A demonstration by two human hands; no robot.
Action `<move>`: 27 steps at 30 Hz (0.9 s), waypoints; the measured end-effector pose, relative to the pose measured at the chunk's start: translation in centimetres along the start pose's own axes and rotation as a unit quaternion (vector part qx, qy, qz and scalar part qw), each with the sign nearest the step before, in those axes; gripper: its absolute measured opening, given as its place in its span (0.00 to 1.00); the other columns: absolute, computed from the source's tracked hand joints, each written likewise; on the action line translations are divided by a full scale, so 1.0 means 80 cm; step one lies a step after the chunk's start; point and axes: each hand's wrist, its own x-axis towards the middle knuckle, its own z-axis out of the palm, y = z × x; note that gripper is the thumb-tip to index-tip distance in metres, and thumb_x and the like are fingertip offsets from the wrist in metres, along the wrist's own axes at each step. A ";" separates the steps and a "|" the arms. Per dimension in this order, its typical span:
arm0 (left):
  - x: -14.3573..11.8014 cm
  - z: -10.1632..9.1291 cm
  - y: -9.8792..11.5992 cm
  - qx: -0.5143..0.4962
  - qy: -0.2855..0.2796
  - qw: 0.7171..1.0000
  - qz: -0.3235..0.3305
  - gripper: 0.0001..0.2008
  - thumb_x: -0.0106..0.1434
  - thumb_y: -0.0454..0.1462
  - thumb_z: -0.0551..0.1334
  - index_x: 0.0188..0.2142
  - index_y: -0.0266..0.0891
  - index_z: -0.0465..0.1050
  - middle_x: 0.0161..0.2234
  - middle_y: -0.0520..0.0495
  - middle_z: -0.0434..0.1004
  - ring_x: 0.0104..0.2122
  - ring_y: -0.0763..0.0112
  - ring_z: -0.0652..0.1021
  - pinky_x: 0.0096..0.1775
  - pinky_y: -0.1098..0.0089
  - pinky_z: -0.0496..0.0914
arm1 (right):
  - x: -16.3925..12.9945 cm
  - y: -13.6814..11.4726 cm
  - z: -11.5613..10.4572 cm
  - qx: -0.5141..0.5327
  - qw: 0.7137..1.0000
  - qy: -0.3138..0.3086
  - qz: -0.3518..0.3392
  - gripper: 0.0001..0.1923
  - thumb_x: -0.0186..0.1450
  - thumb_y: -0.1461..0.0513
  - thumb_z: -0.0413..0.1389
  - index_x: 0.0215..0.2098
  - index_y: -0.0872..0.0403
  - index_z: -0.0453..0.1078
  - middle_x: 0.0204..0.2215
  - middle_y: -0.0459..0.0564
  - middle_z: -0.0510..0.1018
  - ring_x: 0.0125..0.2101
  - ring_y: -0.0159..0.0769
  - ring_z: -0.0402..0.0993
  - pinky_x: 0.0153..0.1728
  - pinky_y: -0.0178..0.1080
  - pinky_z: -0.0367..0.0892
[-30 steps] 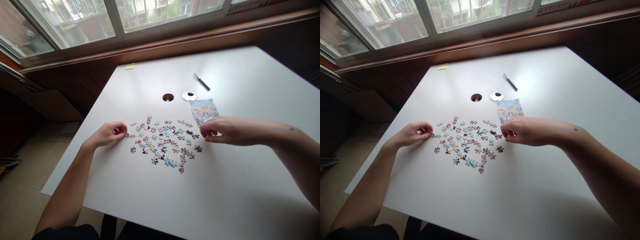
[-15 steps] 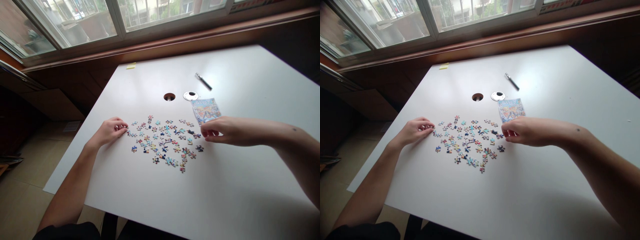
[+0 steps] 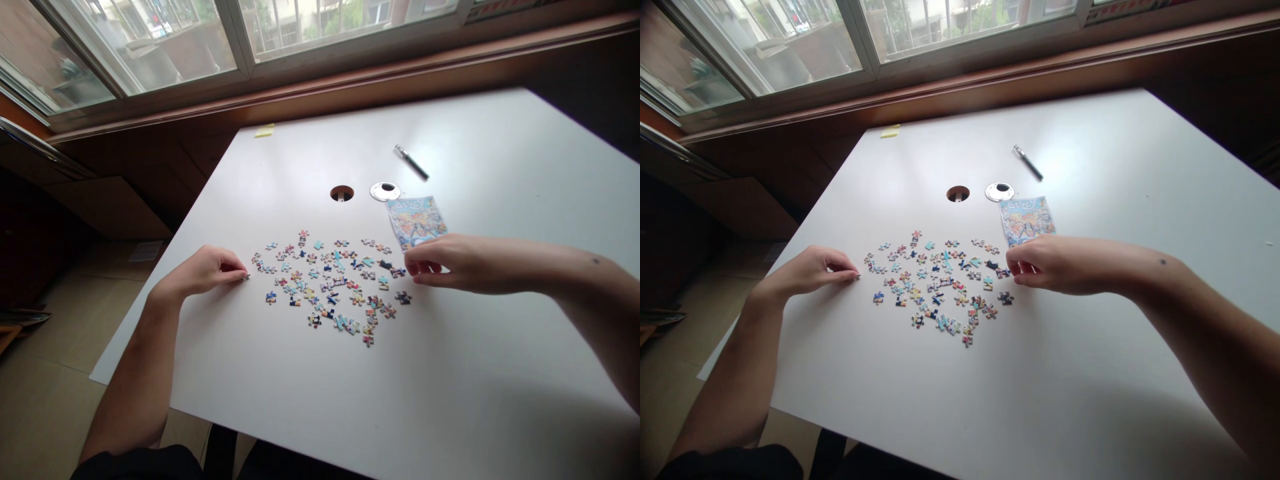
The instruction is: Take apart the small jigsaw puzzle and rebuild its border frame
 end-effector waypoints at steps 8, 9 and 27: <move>0.039 0.001 0.050 0.031 0.074 0.994 0.071 0.14 0.67 0.47 0.60 0.34 0.41 0.81 0.33 0.48 0.80 0.31 0.70 0.76 0.34 0.70 0.68 | -0.003 -0.004 -0.004 0.000 1.000 0.013 -0.018 0.13 0.69 0.52 0.48 0.35 0.51 0.67 0.33 0.51 0.74 0.32 0.39 0.68 0.34 0.41 0.61; 0.051 0.005 0.062 0.041 0.094 0.991 0.085 0.15 0.67 0.47 0.60 0.35 0.41 0.80 0.33 0.47 0.80 0.31 0.69 0.76 0.35 0.69 0.68 | -0.004 -0.005 -0.005 -0.001 1.000 0.015 -0.021 0.13 0.69 0.52 0.48 0.35 0.52 0.67 0.33 0.51 0.74 0.32 0.39 0.68 0.34 0.41 0.61; 0.141 0.038 0.117 0.039 0.062 0.989 0.127 0.05 0.58 0.34 0.61 0.34 0.39 0.75 0.37 0.45 0.77 0.37 0.66 0.75 0.40 0.66 0.69 | -0.012 -0.001 -0.005 0.023 0.995 0.082 -0.051 0.11 0.65 0.52 0.52 0.33 0.50 0.70 0.31 0.49 0.75 0.29 0.36 0.68 0.30 0.38 0.59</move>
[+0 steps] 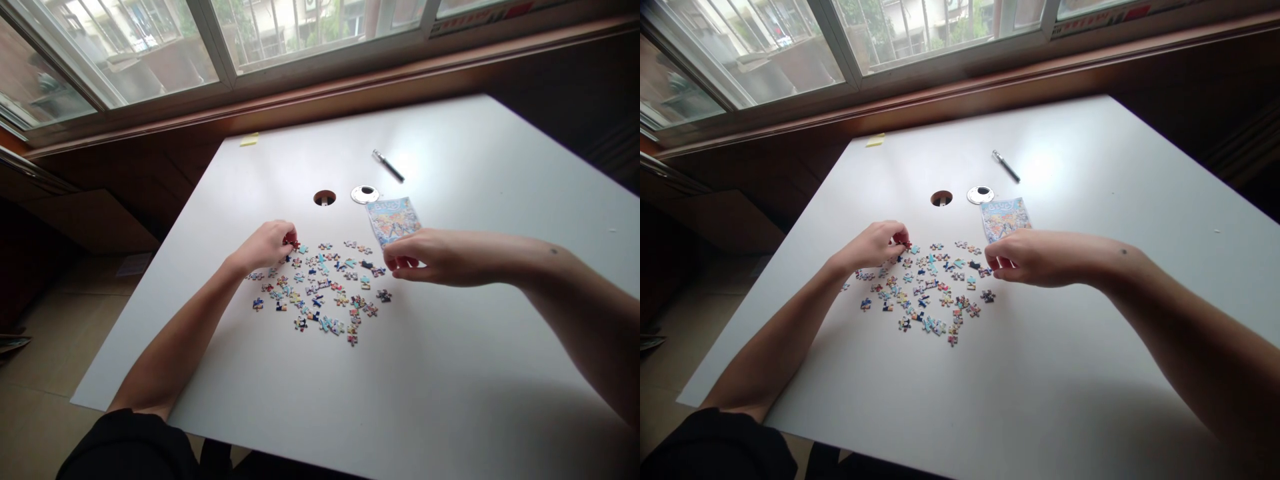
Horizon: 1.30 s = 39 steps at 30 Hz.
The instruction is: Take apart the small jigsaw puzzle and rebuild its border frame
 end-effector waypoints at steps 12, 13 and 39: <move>0.002 0.002 -0.016 -0.073 0.030 0.996 -0.032 0.10 0.62 0.36 0.61 0.39 0.38 0.79 0.29 0.47 0.79 0.24 0.74 0.74 0.29 0.70 0.70 | 0.001 0.004 0.002 -0.008 1.000 -0.007 -0.005 0.12 0.66 0.53 0.51 0.34 0.50 0.71 0.31 0.49 0.75 0.29 0.36 0.69 0.30 0.38 0.60; 0.003 0.003 -0.019 -0.071 0.039 0.996 -0.030 0.09 0.61 0.37 0.61 0.38 0.38 0.80 0.31 0.46 0.80 0.26 0.73 0.75 0.31 0.70 0.71 | 0.001 0.006 0.003 -0.008 1.000 -0.007 -0.006 0.12 0.66 0.53 0.51 0.34 0.50 0.71 0.31 0.49 0.75 0.29 0.36 0.69 0.30 0.38 0.60; -0.005 -0.022 -0.026 0.015 0.013 0.999 0.048 0.10 0.62 0.39 0.61 0.36 0.39 0.81 0.35 0.46 0.80 0.33 0.69 0.77 0.38 0.66 0.71 | 0.003 0.018 0.005 -0.002 1.000 -0.008 0.025 0.12 0.65 0.52 0.51 0.34 0.49 0.71 0.31 0.48 0.76 0.29 0.36 0.68 0.29 0.38 0.59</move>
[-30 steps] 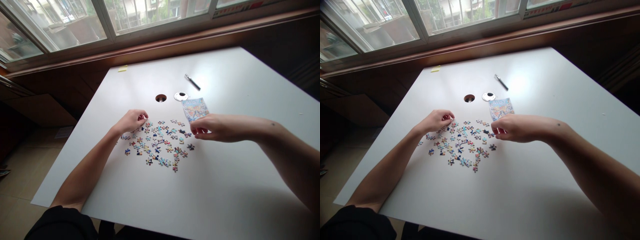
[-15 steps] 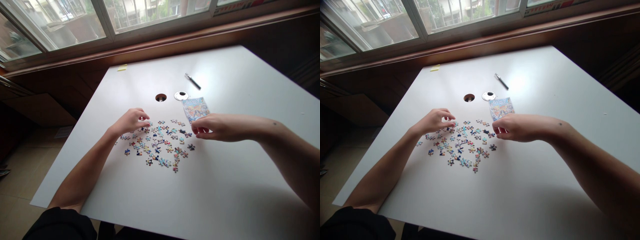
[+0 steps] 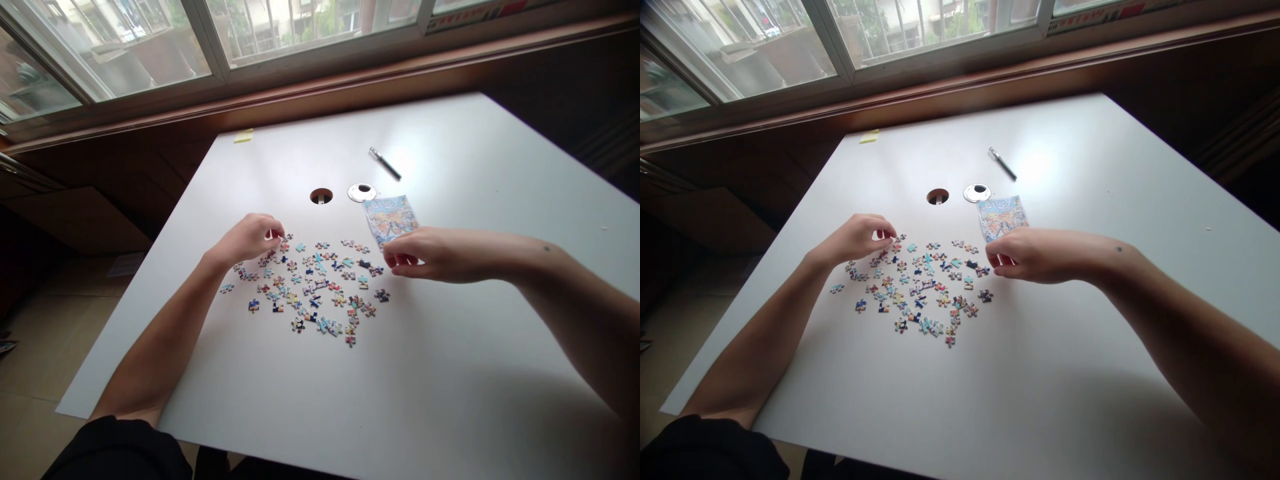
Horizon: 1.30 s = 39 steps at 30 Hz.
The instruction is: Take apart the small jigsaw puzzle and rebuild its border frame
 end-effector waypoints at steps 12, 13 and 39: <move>0.002 0.013 -0.004 0.014 0.005 0.999 -0.029 0.13 0.67 0.45 0.59 0.44 0.42 0.79 0.42 0.44 0.76 0.37 0.68 0.76 0.44 0.64 0.71 | 0.002 0.004 0.005 -0.027 0.999 0.014 0.014 0.14 0.66 0.50 0.51 0.40 0.49 0.70 0.33 0.51 0.76 0.30 0.39 0.71 0.30 0.40 0.63; 0.002 0.014 -0.003 0.027 0.008 0.999 -0.026 0.15 0.69 0.45 0.58 0.45 0.42 0.78 0.43 0.44 0.76 0.39 0.66 0.76 0.45 0.63 0.71 | 0.003 0.005 0.005 -0.027 0.999 0.020 0.011 0.14 0.66 0.50 0.51 0.41 0.49 0.70 0.34 0.51 0.76 0.31 0.39 0.71 0.31 0.40 0.63; -0.084 0.056 0.126 0.003 -0.072 0.975 0.208 0.07 0.70 0.33 0.57 0.36 0.39 0.72 0.36 0.46 0.74 0.38 0.68 0.72 0.42 0.65 0.67 | 0.008 -0.085 0.041 -0.071 0.988 -0.027 -0.138 0.03 0.66 0.63 0.53 0.33 0.52 0.68 0.30 0.48 0.75 0.29 0.33 0.67 0.28 0.35 0.55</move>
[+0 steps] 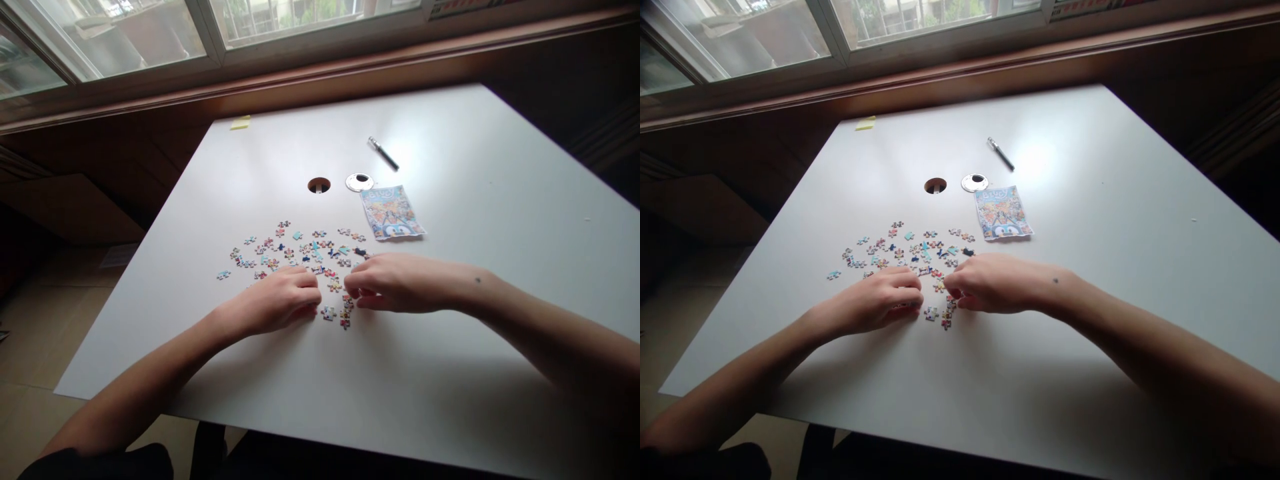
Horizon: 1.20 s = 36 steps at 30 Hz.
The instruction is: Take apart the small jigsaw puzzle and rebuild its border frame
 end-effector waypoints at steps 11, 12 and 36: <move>-0.004 0.029 0.050 0.059 0.007 0.997 0.040 0.28 0.72 0.49 0.54 0.64 0.35 0.60 0.64 0.36 0.61 0.65 0.48 0.60 0.64 0.51 0.57 | -0.006 0.022 0.005 -0.070 0.989 0.058 0.114 0.10 0.67 0.61 0.51 0.28 0.54 0.63 0.28 0.50 0.72 0.27 0.34 0.67 0.28 0.36 0.55; 0.000 0.036 0.057 0.068 -0.001 0.996 0.054 0.30 0.72 0.50 0.52 0.65 0.33 0.59 0.65 0.35 0.60 0.65 0.48 0.60 0.65 0.52 0.57 | -0.001 0.017 0.008 -0.066 0.990 0.073 0.102 0.09 0.68 0.62 0.51 0.29 0.54 0.63 0.29 0.51 0.72 0.27 0.34 0.67 0.28 0.36 0.55; 0.079 0.048 -0.026 0.073 -0.001 0.972 -0.222 0.46 0.68 0.62 0.43 0.72 0.31 0.40 0.72 0.38 0.33 0.72 0.52 0.40 0.68 0.44 0.34 | -0.006 0.082 0.001 -0.162 0.933 0.182 0.263 0.16 0.68 0.53 0.47 0.46 0.53 0.68 0.43 0.58 0.74 0.41 0.47 0.71 0.31 0.40 0.62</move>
